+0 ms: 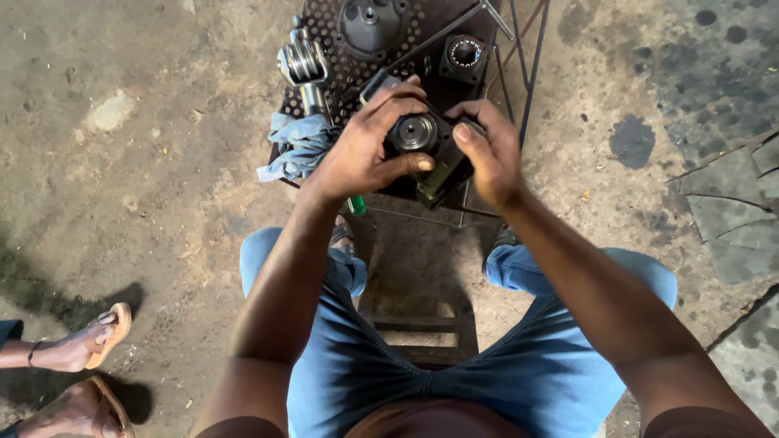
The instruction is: The person removes a camshaft from a metal engine casing and wipes it thoroughly with a cloth. They then pick up a small metal ring, wipe it clean, and place it back into the casing. The person continues to wipe the camshaft and other components on the stand.
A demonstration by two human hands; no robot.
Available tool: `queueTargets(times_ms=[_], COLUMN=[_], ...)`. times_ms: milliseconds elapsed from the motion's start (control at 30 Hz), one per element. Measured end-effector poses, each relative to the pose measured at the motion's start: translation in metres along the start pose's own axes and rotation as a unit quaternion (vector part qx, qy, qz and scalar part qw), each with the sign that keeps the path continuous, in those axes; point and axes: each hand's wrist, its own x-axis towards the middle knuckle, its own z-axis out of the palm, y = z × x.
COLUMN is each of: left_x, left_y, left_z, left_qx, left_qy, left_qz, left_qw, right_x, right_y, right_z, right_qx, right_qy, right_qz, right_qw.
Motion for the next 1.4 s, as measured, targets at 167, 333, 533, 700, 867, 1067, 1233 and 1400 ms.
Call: queueTargets(times_ms=[167, 333, 533, 700, 867, 1067, 1233, 1400], left_x=[-0.01, -0.032, -0.044, -0.044, -0.041, -0.036, -0.036, -0.036], left_y=[0.002, -0.002, -0.007, -0.007, -0.002, 0.005, 0.011, 0.012], left_z=[-0.002, 0.004, 0.007, 0.006, -0.009, -0.012, -0.014, -0.015], left_qx=[0.018, 0.003, 0.013, 0.0, -0.009, 0.045, 0.064, 0.081], left_qy=[0.005, 0.04, 0.051, 0.05, 0.035, 0.023, 0.013, 0.016], left_qz=[-0.031, -0.068, -0.11, -0.104, -0.081, -0.058, -0.064, -0.062], left_qw=[0.999, 0.997, 0.993, 0.993, 0.996, 0.997, 0.996, 0.995], right_x=[0.015, 0.019, 0.037, 0.039, 0.036, 0.036, 0.037, 0.036], right_y=[-0.024, -0.02, -0.006, -0.024, -0.025, -0.024, -0.034, -0.036], right_z=[-0.032, -0.035, -0.044, -0.049, -0.046, -0.055, -0.044, -0.029], right_qx=[-0.141, -0.17, -0.247, -0.309, -0.42, -0.435, -0.404, -0.441], right_qy=[-0.146, -0.195, -0.281, -0.307, -0.306, -0.313, -0.313, -0.309], right_qz=[-0.056, -0.069, -0.057, 0.063, 0.082, 0.058, 0.061, 0.062], right_qw=[0.978, 0.963, 0.926, 0.898, 0.85, 0.842, 0.858, 0.84])
